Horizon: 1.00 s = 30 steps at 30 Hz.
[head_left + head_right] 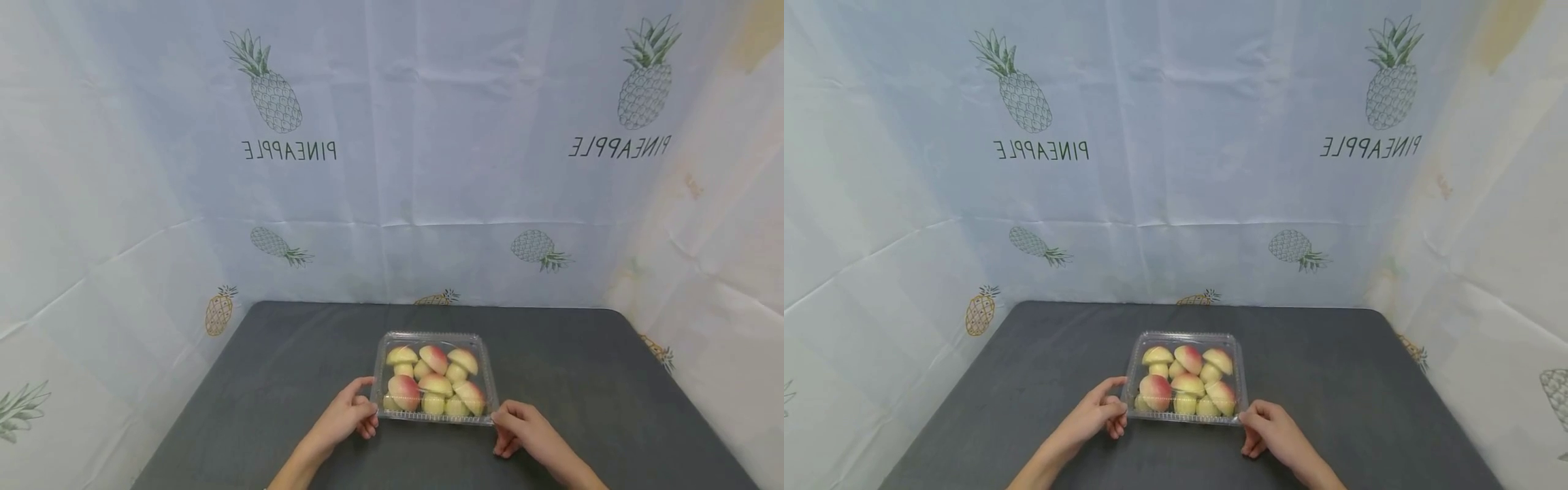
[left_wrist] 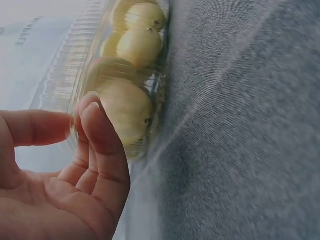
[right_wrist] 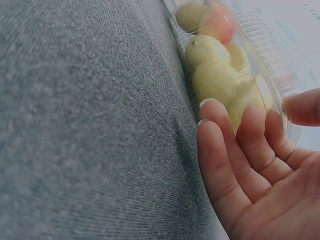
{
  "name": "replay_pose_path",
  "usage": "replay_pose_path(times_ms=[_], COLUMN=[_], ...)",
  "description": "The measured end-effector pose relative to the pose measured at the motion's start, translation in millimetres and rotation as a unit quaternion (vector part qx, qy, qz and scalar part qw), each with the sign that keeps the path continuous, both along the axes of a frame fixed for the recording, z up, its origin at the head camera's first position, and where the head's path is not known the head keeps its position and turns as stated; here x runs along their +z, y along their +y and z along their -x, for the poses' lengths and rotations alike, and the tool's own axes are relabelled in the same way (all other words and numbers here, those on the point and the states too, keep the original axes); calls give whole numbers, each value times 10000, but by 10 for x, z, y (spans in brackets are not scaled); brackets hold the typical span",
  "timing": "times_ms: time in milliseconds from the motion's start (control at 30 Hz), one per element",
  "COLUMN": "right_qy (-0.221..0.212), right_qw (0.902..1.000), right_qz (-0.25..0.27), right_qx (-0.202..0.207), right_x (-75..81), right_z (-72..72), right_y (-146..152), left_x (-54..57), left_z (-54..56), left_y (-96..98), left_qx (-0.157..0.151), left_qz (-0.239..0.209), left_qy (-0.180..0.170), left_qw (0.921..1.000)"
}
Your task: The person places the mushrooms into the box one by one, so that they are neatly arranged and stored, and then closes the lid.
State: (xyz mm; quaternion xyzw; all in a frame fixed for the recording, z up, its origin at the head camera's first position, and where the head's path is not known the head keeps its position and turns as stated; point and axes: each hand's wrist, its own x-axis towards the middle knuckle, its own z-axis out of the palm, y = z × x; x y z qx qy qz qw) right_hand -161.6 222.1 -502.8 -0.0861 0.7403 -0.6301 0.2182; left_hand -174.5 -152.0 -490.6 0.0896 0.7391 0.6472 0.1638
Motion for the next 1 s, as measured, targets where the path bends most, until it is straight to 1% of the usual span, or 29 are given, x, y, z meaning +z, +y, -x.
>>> replay_pose_path(times_ms=[233,533,767,1000], right_qy=[67,32,-37,-27], right_qw=[9999,9997,9995,9992], right_qz=[56,161,200,353], right_qx=[-107,-172,-231,-198], right_x=[-6,10,15,9], right_z=[39,56,74,87], right_y=[8,3,-1,-8], left_x=[23,48,62,73], left_z=[29,57,71,89], left_y=[42,89,101,114], left_qx=[93,217,227,225], left_qz=[-132,-87,-30,82], left_qy=[-87,-90,-186,-166], left_qw=[9998,9997,9996,9996])
